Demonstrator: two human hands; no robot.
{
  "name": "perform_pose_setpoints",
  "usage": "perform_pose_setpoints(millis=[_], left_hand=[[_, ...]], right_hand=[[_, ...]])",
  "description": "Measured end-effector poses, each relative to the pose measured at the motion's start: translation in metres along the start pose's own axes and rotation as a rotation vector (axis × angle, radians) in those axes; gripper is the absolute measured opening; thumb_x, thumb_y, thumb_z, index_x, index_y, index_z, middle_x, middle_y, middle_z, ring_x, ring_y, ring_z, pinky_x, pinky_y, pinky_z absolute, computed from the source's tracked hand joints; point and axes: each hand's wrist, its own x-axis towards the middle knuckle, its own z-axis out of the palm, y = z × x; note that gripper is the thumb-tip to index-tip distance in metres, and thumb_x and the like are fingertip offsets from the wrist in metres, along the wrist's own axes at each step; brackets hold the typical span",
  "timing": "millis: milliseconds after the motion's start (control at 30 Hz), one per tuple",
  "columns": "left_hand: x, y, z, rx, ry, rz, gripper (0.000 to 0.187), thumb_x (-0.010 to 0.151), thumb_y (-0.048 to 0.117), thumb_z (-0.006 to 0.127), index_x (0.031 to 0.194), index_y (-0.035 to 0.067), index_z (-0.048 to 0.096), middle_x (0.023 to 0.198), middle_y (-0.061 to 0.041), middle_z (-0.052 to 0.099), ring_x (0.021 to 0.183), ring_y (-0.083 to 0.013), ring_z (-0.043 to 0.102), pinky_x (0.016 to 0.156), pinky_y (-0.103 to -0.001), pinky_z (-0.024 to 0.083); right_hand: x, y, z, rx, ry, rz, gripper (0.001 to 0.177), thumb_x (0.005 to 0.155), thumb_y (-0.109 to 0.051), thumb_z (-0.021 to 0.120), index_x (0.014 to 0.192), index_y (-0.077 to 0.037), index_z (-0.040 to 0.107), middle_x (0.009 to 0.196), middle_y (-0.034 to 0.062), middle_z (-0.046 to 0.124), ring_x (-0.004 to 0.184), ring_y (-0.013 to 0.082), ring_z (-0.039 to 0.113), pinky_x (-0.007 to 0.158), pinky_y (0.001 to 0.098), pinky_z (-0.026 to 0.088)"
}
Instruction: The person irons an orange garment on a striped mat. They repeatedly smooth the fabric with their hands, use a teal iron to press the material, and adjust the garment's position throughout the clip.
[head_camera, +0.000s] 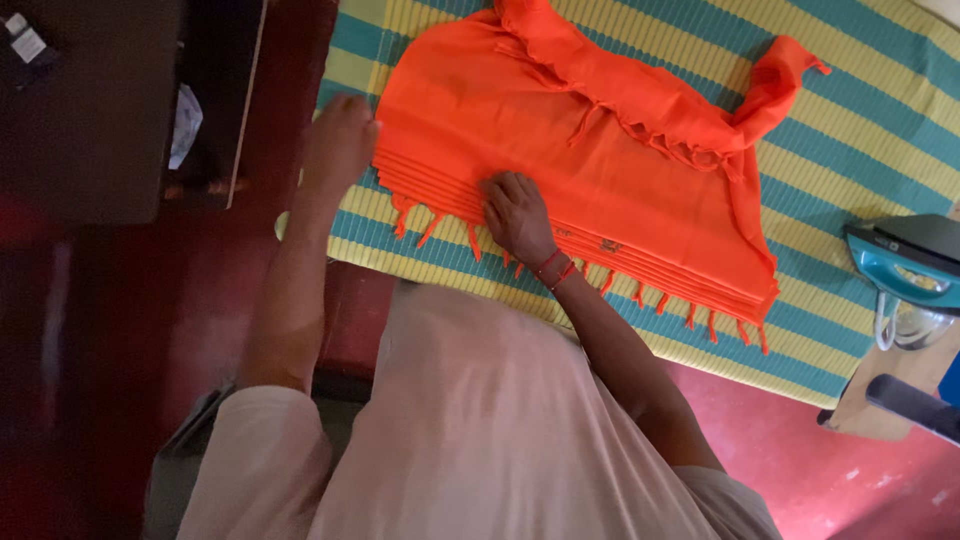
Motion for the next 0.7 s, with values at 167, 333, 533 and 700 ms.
perform_pose_setpoints(millis=[167,333,533,700], left_hand=[[-0.010,0.009,-0.007,-0.003,0.101,-0.025,0.021,0.107,0.017,0.068,0.100,0.003,0.055,0.096,-0.015,0.055,0.087,-0.0334,0.060,0.071,-0.048,0.049],[-0.005,0.091,0.037,-0.105,0.241,0.180,0.016,0.102,0.015,0.069,0.109,0.005,0.059,0.110,-0.014,0.058,0.109,-0.0348,0.058,0.094,-0.052,0.047],[-0.028,0.128,0.075,-0.067,0.091,0.326,0.050,0.104,0.026,0.067,0.144,0.000,0.052,0.155,-0.024,0.040,0.147,-0.0420,0.035,0.120,-0.060,0.031],[-0.037,0.120,0.090,-0.002,0.093,0.317,0.053,0.111,0.033,0.057,0.155,0.003,0.049,0.167,-0.023,0.031,0.157,-0.0398,0.026,0.128,-0.059,0.022]], right_hand=[[0.002,-0.004,-0.002,0.013,-0.043,0.021,0.028,0.091,-0.008,0.071,0.118,-0.002,0.065,0.112,0.0138,0.060,0.105,0.0339,0.058,0.094,0.0447,0.050],[-0.006,-0.001,-0.018,0.068,0.045,0.126,0.037,0.087,-0.009,0.071,0.122,0.001,0.065,0.113,0.0162,0.061,0.105,0.0375,0.059,0.092,0.0468,0.049],[-0.051,0.036,-0.040,0.056,0.336,0.433,0.013,0.096,-0.005,0.069,0.109,-0.004,0.067,0.099,0.0128,0.066,0.087,0.0302,0.070,0.071,0.0366,0.060],[-0.133,0.093,-0.082,-0.039,0.500,0.599,0.014,0.095,-0.004,0.068,0.109,-0.003,0.068,0.098,0.0124,0.070,0.079,0.0248,0.071,0.066,0.0334,0.056]])
